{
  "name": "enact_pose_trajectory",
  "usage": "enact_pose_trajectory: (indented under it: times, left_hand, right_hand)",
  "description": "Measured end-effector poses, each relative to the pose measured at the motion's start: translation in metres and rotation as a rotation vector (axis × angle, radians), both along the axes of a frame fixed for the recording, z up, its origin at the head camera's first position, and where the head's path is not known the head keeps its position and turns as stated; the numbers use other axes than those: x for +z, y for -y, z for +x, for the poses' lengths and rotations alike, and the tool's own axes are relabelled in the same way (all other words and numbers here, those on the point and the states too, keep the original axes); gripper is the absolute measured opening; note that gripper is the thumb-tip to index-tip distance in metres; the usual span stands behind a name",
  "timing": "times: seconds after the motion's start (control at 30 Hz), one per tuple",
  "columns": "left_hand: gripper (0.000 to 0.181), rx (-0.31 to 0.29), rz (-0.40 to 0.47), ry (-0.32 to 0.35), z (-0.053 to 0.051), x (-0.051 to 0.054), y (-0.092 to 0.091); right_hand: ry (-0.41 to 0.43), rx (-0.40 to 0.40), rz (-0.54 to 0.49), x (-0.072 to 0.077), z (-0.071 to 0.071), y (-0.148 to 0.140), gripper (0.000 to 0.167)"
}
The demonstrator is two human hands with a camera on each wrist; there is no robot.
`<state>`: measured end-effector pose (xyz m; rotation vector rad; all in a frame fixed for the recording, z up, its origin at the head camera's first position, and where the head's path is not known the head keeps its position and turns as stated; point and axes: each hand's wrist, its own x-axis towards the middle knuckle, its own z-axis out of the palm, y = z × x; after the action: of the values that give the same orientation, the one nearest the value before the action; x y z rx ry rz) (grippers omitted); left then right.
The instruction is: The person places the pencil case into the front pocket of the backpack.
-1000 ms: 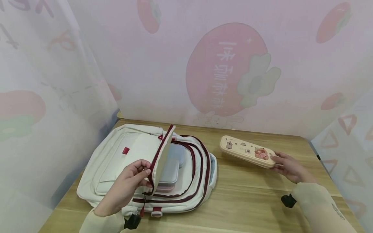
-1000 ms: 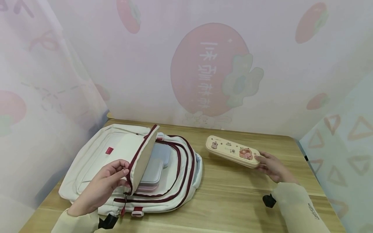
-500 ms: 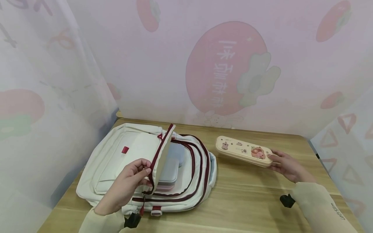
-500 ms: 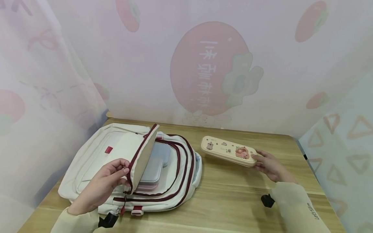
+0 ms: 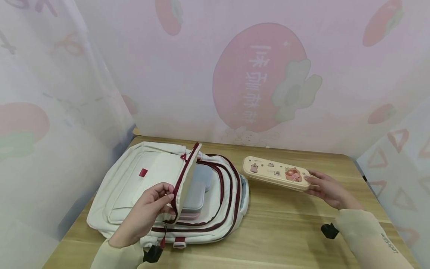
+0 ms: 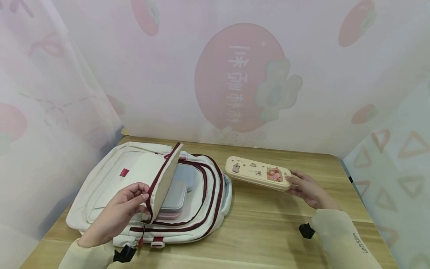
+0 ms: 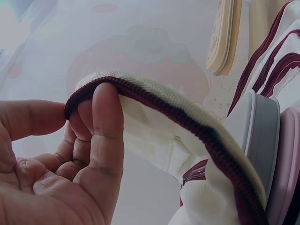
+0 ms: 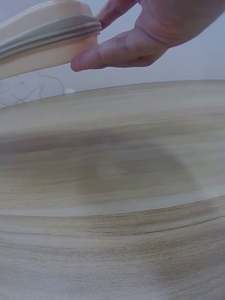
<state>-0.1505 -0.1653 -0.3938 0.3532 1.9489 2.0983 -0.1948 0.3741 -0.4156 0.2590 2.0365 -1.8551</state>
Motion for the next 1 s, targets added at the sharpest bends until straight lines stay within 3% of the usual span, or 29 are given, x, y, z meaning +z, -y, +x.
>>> enact_pose_trajectory:
  times: [1.0]
  left_hand:
    - [0.006, 0.001, 0.027, -0.003, 0.002, -0.004, 0.002]
  right_hand:
    - [-0.04, 0.087, 0.014, 0.01, -0.004, 0.029, 0.075]
